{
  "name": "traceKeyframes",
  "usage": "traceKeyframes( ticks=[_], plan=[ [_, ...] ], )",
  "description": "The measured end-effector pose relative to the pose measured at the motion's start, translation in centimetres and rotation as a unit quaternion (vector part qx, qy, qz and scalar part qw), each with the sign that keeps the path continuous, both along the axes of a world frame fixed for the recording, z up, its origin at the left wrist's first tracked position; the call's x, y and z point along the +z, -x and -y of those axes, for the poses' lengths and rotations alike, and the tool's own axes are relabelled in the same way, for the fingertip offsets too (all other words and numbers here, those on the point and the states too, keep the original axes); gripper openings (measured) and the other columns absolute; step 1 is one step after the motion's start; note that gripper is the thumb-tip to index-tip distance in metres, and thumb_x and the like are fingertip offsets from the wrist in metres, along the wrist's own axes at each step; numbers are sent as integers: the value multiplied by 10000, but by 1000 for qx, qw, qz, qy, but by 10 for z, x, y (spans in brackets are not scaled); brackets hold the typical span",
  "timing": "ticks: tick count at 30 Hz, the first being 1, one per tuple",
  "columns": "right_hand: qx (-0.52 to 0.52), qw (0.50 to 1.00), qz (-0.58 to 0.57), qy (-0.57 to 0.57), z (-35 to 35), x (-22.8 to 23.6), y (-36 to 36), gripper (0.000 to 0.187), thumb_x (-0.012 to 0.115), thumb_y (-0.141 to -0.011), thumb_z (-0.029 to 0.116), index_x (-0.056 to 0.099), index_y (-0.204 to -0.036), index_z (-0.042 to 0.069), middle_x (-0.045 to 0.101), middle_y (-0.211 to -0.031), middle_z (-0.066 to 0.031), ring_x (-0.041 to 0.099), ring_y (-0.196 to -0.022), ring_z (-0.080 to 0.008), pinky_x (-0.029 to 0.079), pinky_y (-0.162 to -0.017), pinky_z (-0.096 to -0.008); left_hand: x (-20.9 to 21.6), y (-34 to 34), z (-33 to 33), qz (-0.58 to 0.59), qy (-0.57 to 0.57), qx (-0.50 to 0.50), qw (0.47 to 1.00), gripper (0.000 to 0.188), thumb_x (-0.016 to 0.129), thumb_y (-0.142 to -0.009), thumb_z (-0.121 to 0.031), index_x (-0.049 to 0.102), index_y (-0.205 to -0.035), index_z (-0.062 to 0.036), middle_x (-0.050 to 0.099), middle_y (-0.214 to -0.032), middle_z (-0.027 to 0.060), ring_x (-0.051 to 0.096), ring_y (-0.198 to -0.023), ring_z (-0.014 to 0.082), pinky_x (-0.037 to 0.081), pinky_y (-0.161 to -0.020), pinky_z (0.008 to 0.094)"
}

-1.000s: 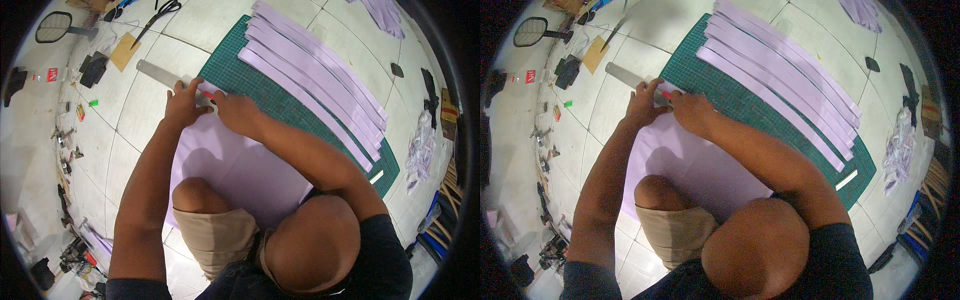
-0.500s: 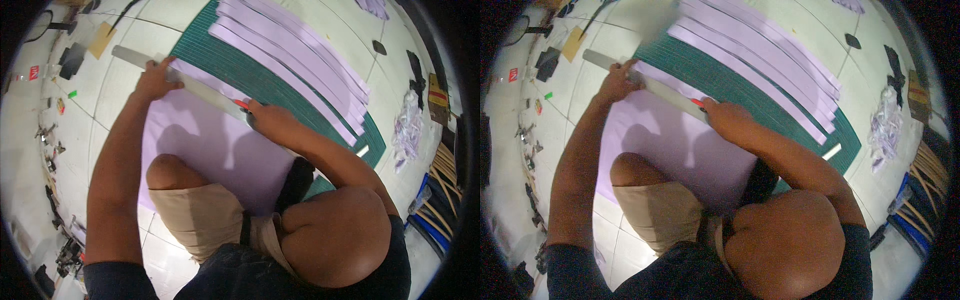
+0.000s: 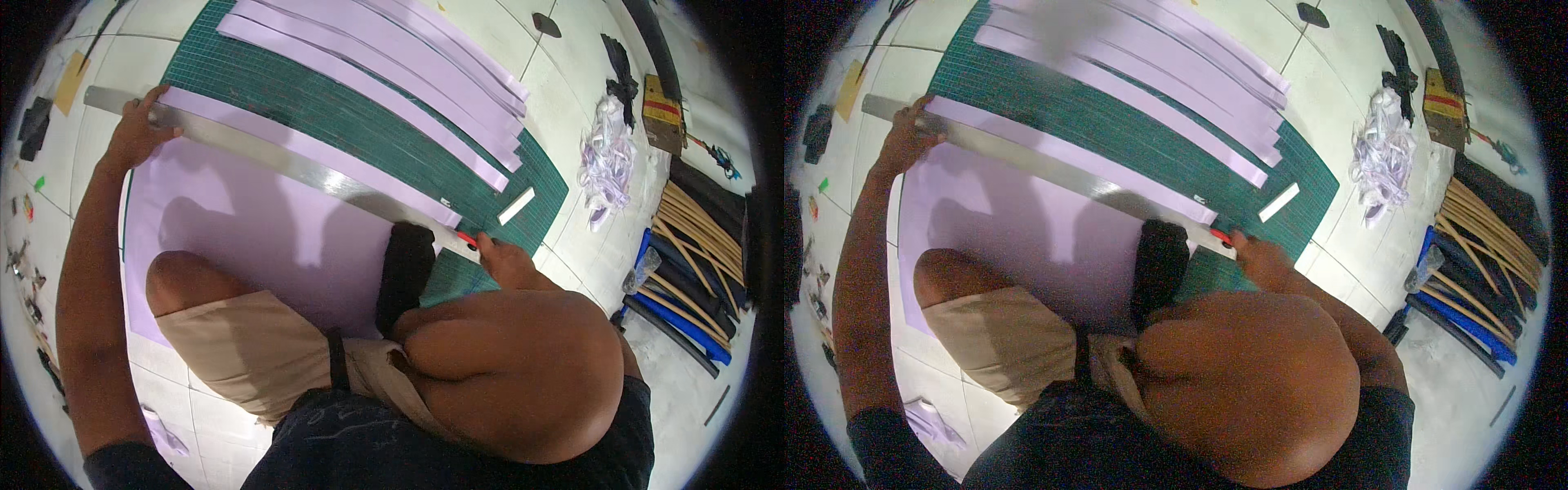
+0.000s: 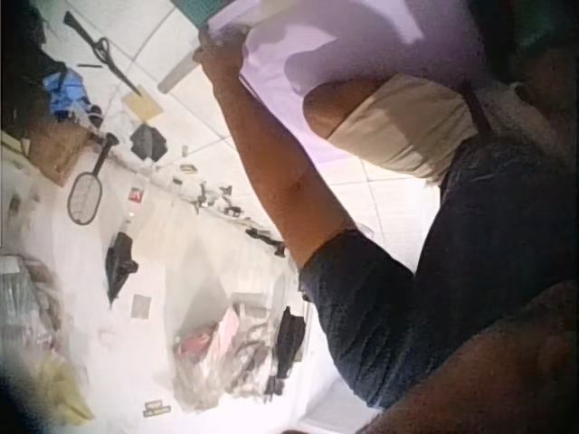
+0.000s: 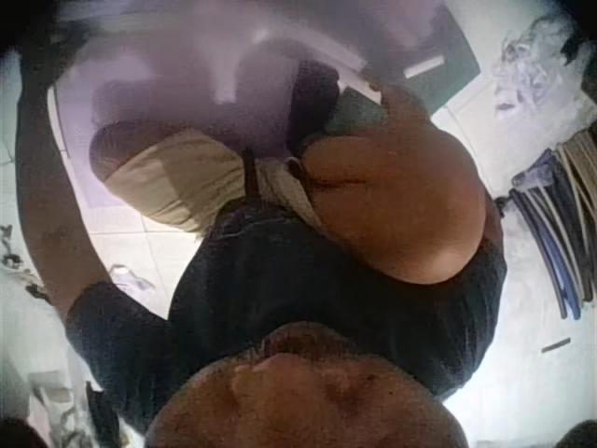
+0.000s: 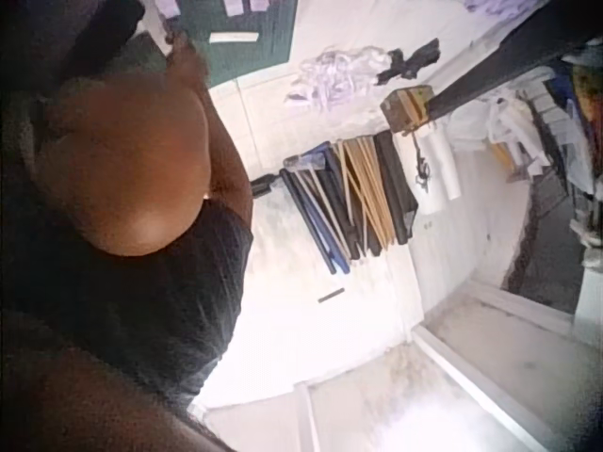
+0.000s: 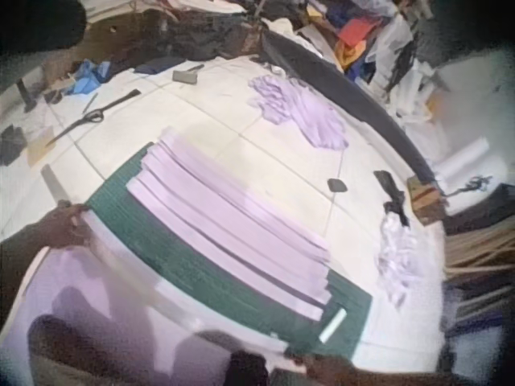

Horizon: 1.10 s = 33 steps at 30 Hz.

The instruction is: The person uses a utility knife and a metal ruler to cut long strips from a sheet of purple foam on a green cutting mat.

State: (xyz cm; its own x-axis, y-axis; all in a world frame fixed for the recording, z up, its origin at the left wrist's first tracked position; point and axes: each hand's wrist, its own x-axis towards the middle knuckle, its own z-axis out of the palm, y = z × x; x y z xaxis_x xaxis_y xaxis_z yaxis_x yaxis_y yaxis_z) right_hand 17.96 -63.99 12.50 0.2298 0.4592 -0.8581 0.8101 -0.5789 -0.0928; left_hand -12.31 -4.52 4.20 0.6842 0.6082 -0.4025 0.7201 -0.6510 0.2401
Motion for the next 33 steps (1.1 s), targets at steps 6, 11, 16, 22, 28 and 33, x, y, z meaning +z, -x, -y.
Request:
traceKeyframes(
  ticks=[6, 11, 16, 22, 28, 33],
  plan=[
    [12, 998, 42, 38, 60, 3, -21, 286, 474, -965, 180, 424, -1230, 85, 631, -970, -233, 656, -921, -446, 546, -740, -533, 7, -14, 7, 32, 31, 9, 999, 889, 851, -737, -334, 379, -1488, -275, 478, -1294, 280, 589, -1139, 406, 496, -996, 475],
    [13, 1000, -10, -25, 31, 43, -48, 287, 534, -943, 172, 427, -1188, 68, 635, -905, -230, 663, -836, -429, 544, -681, -517, -8, 5, -3, 32, 6, 10, 999, 952, 860, -712, -382, 336, -1500, -276, 465, -1321, 294, 582, -1146, 448, 498, -989, 493],
    [11, 990, 17, -138, -104, 27, -10, 307, 565, -940, 186, 427, -1192, 80, 655, -898, -232, 665, -788, -434, 523, -649, -547, 3, -12, 10, 2, -20, 54, 998, 1101, 884, -670, -414, 227, -1538, -243, 422, -1401, 303, 576, -1175, 469, 512, -981, 503],
    [11, 959, -86, -269, -339, -22, 81, 297, 474, -980, 252, 429, -1126, -3, 647, -915, -275, 643, -830, -466, 485, -750, -573, 25, -15, 26, 12, -18, 106, 994, 1240, 911, -623, -441, 133, -1567, -235, 417, -1431, 259, 618, -1155, 395, 544, -952, 456],
    [32, 939, -105, -326, -436, -50, 140, 269, 457, -973, 198, 461, -1111, -33, 659, -931, -279, 668, -836, -441, 518, -743, -552, 28, -13, 27, 2, -21, 112, 993, 1229, 900, -622, -490, 157, -1557, -199, 392, -1458, 239, 629, -1143, 378, 556, -931, 449],
    [31, 940, -75, -333, -448, -61, 148, 252, 475, -952, 167, 479, -1119, -21, 673, -937, -264, 683, -849, -435, 539, -751, -537, 34, -16, 27, -12, -27, 106, 994, 1178, 895, -631, -492, 193, -1542, -235, 406, -1435, 249, 617, -1147, 417, 542, -944, 456]
  ],
)
